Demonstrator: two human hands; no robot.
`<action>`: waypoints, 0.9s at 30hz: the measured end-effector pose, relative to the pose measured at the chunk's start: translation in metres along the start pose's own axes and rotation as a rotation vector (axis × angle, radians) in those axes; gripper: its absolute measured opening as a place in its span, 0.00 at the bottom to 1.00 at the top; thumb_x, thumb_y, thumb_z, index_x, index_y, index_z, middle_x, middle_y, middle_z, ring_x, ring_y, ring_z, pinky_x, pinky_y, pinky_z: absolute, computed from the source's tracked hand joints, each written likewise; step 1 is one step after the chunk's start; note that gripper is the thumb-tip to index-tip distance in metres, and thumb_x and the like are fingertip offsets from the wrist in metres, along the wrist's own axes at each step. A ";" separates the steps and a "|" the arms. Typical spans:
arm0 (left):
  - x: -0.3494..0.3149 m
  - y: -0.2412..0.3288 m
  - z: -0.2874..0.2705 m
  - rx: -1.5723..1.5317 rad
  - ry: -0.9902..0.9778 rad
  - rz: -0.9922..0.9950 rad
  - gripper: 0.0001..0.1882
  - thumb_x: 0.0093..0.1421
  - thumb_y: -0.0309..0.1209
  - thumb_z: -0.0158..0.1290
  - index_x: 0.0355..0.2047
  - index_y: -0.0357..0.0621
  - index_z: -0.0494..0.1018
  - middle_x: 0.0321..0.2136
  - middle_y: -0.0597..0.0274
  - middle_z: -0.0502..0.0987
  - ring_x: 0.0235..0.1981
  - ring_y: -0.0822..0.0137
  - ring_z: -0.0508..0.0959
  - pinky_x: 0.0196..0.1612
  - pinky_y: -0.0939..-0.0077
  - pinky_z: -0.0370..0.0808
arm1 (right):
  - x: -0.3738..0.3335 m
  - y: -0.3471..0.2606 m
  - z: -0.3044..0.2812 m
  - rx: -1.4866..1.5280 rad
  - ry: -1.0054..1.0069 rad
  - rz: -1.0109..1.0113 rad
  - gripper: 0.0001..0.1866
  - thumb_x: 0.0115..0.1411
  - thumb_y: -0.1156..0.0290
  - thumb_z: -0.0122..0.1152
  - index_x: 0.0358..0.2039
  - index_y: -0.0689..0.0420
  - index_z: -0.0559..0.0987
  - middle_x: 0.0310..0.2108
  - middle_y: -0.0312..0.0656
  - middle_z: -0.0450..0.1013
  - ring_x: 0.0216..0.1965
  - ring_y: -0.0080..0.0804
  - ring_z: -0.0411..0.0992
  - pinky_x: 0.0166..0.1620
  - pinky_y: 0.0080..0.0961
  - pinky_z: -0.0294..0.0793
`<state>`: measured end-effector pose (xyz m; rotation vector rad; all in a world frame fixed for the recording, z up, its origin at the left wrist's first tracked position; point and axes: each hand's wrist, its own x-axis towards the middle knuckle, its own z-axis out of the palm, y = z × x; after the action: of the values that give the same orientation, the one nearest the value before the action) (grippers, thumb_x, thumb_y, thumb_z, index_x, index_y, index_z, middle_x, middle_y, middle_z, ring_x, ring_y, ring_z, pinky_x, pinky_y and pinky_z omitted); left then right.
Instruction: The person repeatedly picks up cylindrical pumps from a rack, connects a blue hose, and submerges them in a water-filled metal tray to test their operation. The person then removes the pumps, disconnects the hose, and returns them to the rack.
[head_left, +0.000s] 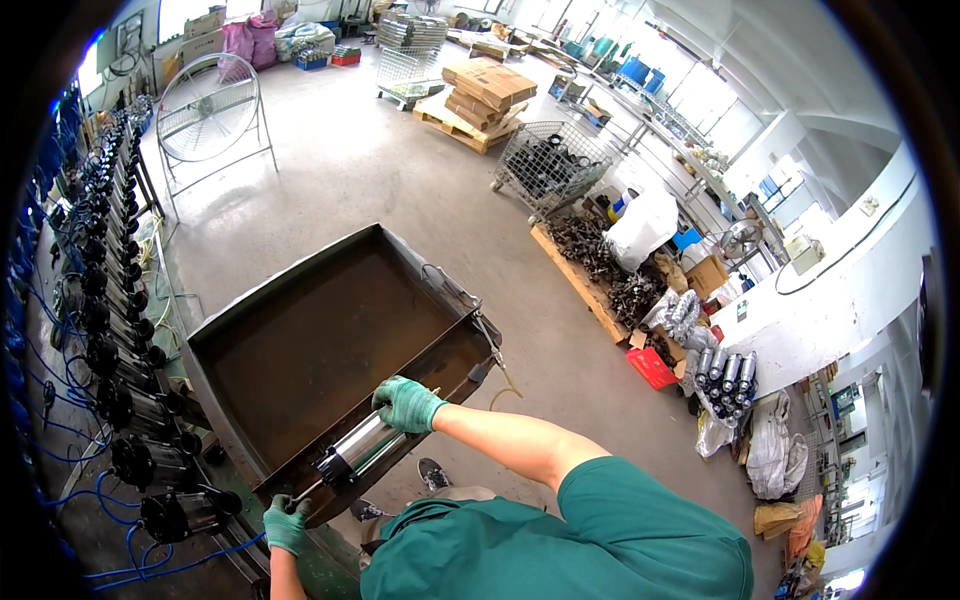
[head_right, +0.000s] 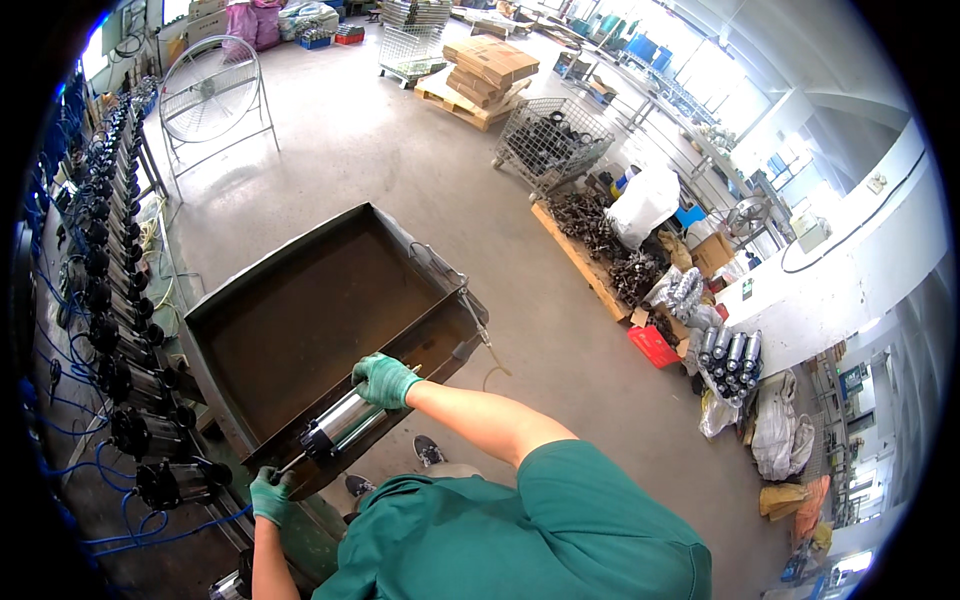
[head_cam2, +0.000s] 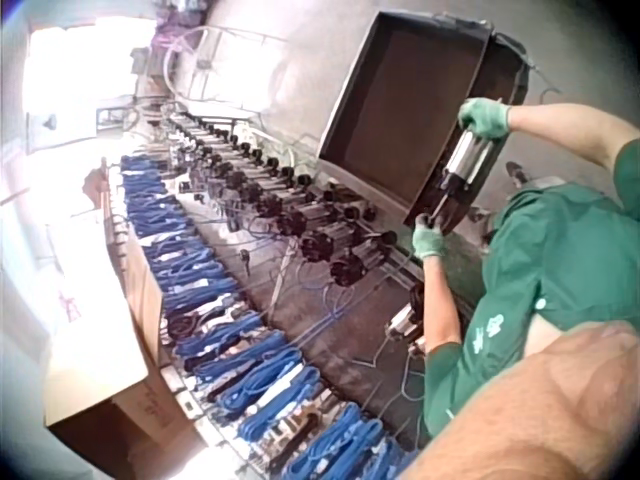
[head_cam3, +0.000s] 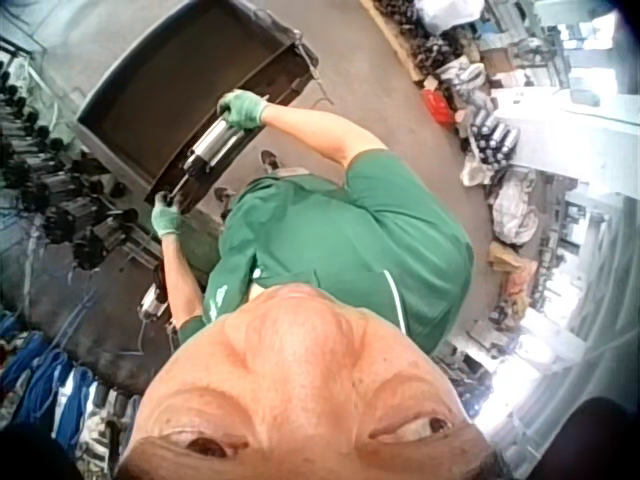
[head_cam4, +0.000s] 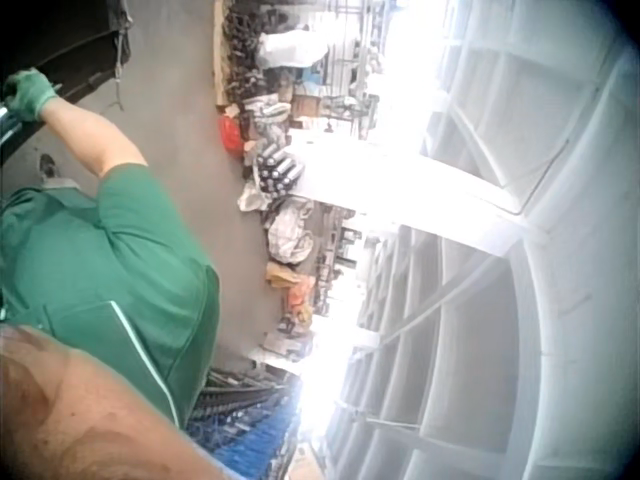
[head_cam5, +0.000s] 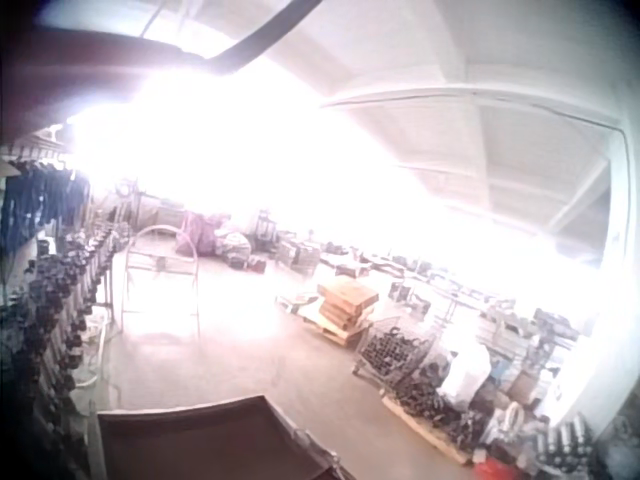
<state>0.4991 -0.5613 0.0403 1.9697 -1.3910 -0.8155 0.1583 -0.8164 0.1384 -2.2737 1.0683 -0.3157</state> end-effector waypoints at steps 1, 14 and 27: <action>0.000 -0.020 0.002 -0.386 -0.103 -0.282 0.17 0.63 0.43 0.66 0.41 0.47 0.75 0.26 0.57 0.81 0.23 0.64 0.79 0.24 0.66 0.75 | 0.001 -0.001 0.001 -0.009 0.009 -0.018 0.10 0.54 0.69 0.62 0.35 0.56 0.85 0.39 0.45 0.81 0.47 0.47 0.77 0.54 0.41 0.77; 0.000 0.019 -0.008 -0.540 -0.246 -0.131 0.16 0.63 0.28 0.61 0.49 0.42 0.72 0.33 0.71 0.70 0.34 0.78 0.69 0.37 0.79 0.71 | 0.001 0.003 -0.010 -0.012 -0.025 0.033 0.11 0.54 0.66 0.63 0.36 0.55 0.87 0.39 0.49 0.82 0.45 0.50 0.78 0.55 0.42 0.77; -0.006 0.015 -0.005 0.510 0.067 0.294 0.12 0.61 0.43 0.65 0.32 0.50 0.77 0.21 0.49 0.79 0.26 0.44 0.81 0.28 0.50 0.75 | 0.002 -0.003 -0.006 0.074 -0.027 0.016 0.11 0.54 0.73 0.60 0.37 0.58 0.85 0.39 0.51 0.81 0.47 0.52 0.77 0.54 0.42 0.77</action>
<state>0.4921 -0.5590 0.0556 2.0488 -1.9295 -0.2706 0.1587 -0.8189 0.1450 -2.1973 1.0434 -0.3114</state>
